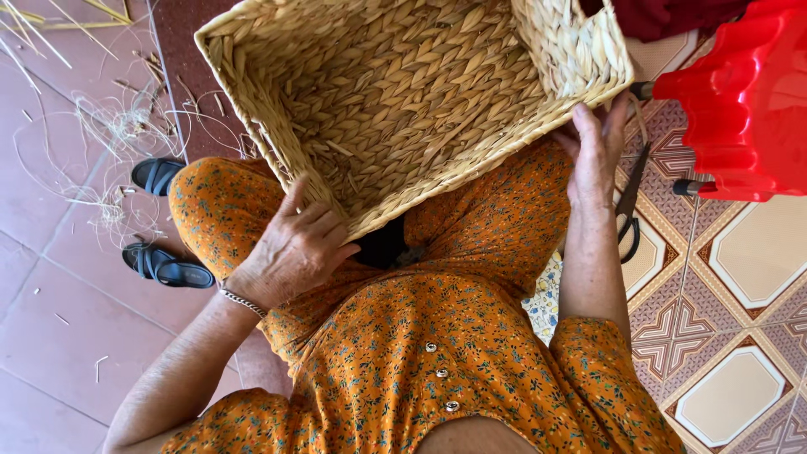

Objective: The person weaves a rectangular basket using dried palm leaves, trimming excess strands with scissors and tucking them into the weave. They continue adding and securing new strands along the basket's rim.

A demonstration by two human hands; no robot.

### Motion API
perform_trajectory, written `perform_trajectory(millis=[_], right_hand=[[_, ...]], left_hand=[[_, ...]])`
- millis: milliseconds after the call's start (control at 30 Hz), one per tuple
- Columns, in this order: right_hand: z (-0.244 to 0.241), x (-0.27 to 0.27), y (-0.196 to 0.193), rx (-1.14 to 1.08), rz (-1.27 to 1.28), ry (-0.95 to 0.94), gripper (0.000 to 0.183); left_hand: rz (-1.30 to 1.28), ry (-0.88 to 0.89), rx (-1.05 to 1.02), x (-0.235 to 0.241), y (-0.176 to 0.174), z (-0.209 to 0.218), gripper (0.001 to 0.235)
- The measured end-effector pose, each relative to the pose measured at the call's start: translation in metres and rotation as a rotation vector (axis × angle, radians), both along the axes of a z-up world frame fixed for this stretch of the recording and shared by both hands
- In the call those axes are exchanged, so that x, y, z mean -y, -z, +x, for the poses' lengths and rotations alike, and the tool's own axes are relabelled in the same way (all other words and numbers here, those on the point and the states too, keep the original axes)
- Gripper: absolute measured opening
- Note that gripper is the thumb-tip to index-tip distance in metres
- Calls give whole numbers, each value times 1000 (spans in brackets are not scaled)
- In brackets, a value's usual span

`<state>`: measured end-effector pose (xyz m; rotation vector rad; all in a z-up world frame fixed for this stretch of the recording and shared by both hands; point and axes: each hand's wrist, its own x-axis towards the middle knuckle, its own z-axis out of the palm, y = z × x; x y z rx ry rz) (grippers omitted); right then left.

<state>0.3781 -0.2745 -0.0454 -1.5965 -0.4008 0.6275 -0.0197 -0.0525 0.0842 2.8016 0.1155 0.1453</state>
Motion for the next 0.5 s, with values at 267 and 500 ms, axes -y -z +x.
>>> perform_trajectory(millis=[267, 500], right_hand=[[-2, -16, -13, 44, 36, -47, 109], [-57, -31, -39, -168, 78, -62, 123]], left_hand=[[26, 25, 215, -3, 2, 2, 25], [-144, -181, 401, -17, -36, 6, 31]])
